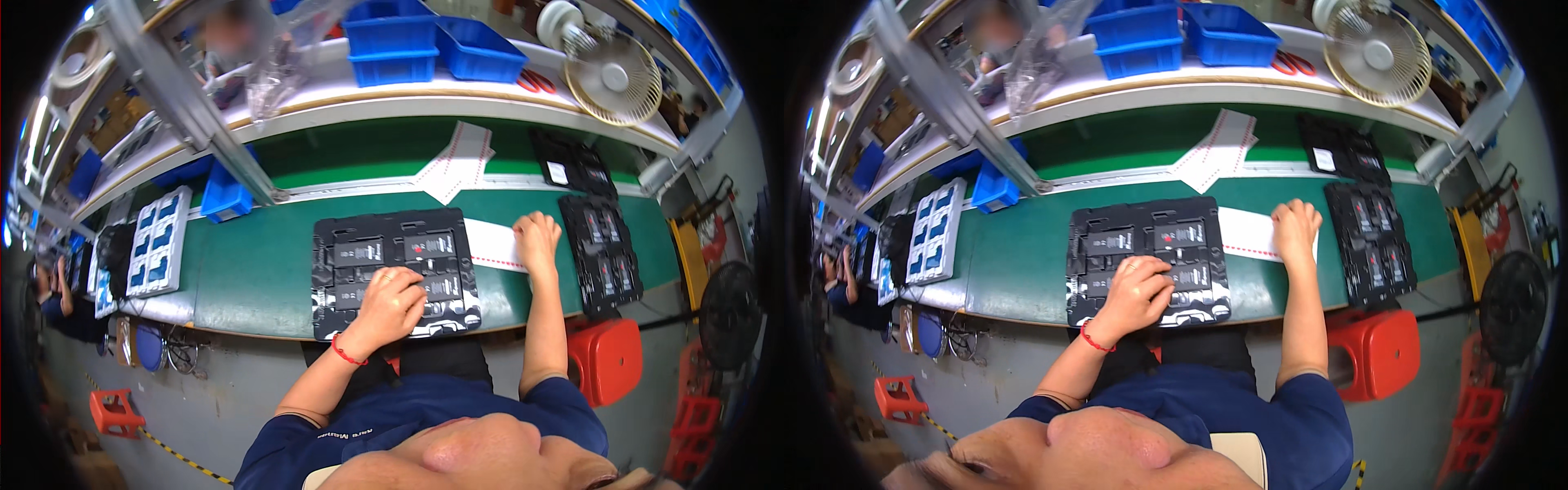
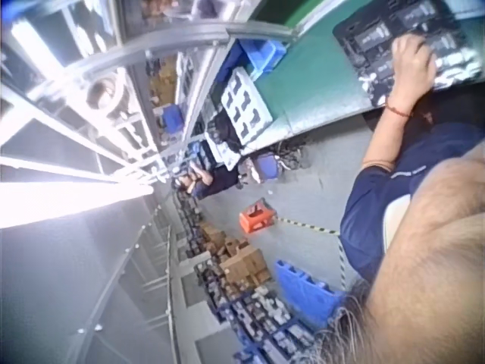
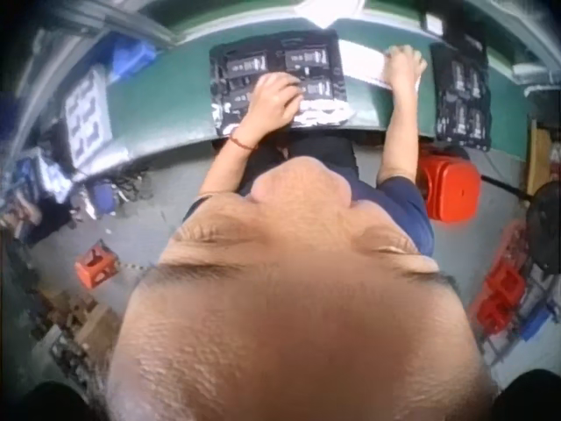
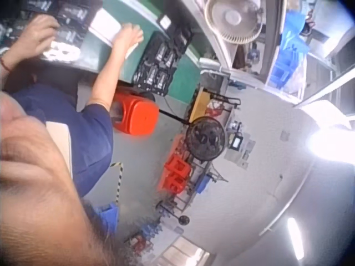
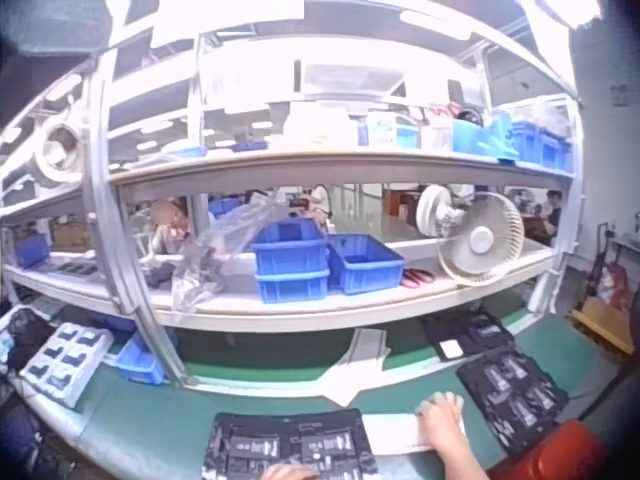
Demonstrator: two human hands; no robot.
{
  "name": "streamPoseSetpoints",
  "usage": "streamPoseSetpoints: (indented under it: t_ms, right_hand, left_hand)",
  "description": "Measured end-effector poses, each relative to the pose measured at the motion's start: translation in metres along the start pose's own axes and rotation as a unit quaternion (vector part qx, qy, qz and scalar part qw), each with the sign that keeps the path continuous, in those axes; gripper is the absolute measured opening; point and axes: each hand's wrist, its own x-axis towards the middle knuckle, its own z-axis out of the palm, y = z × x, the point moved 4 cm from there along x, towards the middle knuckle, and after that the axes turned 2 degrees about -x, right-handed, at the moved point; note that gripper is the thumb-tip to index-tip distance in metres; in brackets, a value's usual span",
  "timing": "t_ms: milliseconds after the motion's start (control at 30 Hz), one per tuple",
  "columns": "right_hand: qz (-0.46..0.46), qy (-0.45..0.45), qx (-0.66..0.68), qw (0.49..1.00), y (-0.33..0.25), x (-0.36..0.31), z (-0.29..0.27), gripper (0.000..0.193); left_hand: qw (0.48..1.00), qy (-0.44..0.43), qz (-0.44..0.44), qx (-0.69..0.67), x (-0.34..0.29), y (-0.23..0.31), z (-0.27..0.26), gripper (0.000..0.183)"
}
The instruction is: The recorder is labeling and assembling small electronic components on a factory workbench.
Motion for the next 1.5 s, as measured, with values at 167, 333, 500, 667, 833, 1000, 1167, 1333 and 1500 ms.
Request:
streamPoseSetpoints:
  t_ms: [167, 333, 500, 667, 833, 1000, 1167, 1333, 1500]
  right_hand:
    - [0.01, -0.009, 0.082, 0.997, -0.01, -0.001, -0.003, 0.006]
    - [-0.015, 0.024, 0.176, 0.984, 0.005, -0.011, 0.004, 0.006]
    - [0.116, -0.091, 0.315, 0.938, 0.017, -0.017, -0.008, 0.005]
    - [0.16, -0.121, 0.444, 0.873, 0.018, -0.018, -0.011, 0.008]
    - [0.078, -0.079, 0.464, 0.879, -0.017, 0.0, -0.037, 0.008]
    - [0.009, -0.118, 0.506, 0.854, -0.074, 0.026, -0.052, 0.009]
    - [-0.02, -0.177, 0.536, 0.825, -0.14, 0.041, -0.051, 0.006]
    - [-0.051, -0.238, 0.52, 0.819, -0.197, 0.05, -0.048, 0.006]
    - [-0.11, -0.257, 0.5, 0.819, -0.246, 0.059, -0.046, 0.007]
  left_hand:
    - [1.0, 0.003, -0.019, -0.018, 0.0, -0.001, -0.014, 0.007]
    - [0.986, 0.044, -0.109, -0.116, 0.001, -0.039, -0.066, 0.009]
    - [0.987, -0.042, -0.153, 0.019, -0.002, -0.102, -0.09, 0.02]
    - [0.976, -0.136, -0.169, 0.017, 0.001, -0.121, -0.088, 0.032]
    - [0.964, -0.22, -0.149, 0.007, 0.012, -0.122, -0.087, 0.041]
    - [0.972, -0.208, -0.108, -0.005, 0.012, -0.123, -0.082, 0.042]
    - [0.982, -0.161, -0.085, -0.039, 0.003, -0.128, -0.085, 0.037]
    - [0.995, -0.084, -0.039, -0.031, -0.005, -0.126, -0.08, 0.022]
    - [0.994, -0.037, -0.053, -0.084, -0.003, -0.132, -0.079, 0.015]
